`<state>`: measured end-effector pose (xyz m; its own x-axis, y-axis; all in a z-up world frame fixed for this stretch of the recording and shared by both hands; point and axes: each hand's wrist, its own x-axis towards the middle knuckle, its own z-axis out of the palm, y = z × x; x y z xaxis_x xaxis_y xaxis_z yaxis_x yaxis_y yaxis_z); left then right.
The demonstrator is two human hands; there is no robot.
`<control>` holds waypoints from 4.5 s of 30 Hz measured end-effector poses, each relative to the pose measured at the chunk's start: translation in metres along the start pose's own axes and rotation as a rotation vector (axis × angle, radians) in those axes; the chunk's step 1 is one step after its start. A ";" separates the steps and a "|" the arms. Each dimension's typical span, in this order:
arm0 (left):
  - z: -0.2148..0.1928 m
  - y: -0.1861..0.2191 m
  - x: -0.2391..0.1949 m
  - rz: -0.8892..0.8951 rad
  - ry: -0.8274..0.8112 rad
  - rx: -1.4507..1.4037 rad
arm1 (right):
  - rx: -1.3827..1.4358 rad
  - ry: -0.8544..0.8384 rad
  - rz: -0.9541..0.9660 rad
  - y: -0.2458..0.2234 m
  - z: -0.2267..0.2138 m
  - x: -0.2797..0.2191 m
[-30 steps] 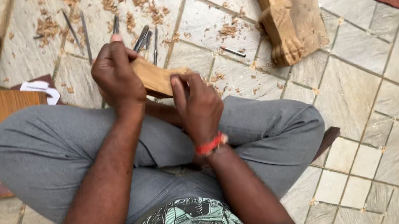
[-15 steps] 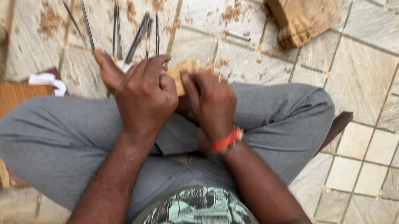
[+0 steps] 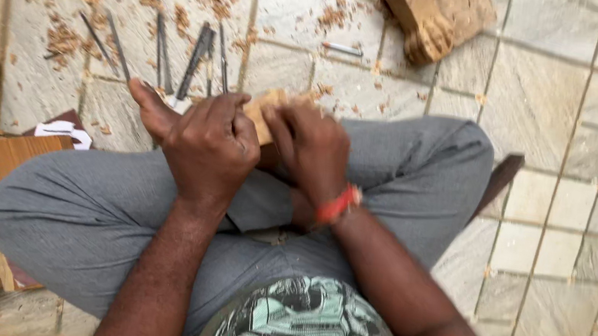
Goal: The person carves a small wooden block into a decorative shape using various chisels and a mallet. They periodically switch tools, rotate the piece, and smooth surfaces with sandpaper while seated on the floor.
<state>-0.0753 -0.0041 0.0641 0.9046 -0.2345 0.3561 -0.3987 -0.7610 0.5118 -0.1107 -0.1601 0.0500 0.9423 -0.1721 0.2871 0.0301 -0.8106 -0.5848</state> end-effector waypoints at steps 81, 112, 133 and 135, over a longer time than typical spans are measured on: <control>-0.002 -0.010 -0.007 -0.065 0.007 0.009 | 0.244 -0.016 0.173 -0.002 0.006 -0.007; 0.054 0.020 -0.072 -0.582 -0.605 -0.578 | 0.251 -0.214 0.342 0.009 -0.009 -0.024; 0.055 0.021 -0.079 -0.542 -0.615 -0.686 | -0.041 -0.250 0.059 -0.003 0.015 -0.002; 0.052 0.019 -0.074 -0.622 -0.656 -0.735 | -0.062 -0.239 0.053 -0.009 0.007 -0.007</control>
<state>-0.1423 -0.0324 0.0072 0.7937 -0.3755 -0.4786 0.3445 -0.3711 0.8624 -0.1152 -0.1477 0.0476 0.9943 -0.0842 0.0652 -0.0353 -0.8380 -0.5445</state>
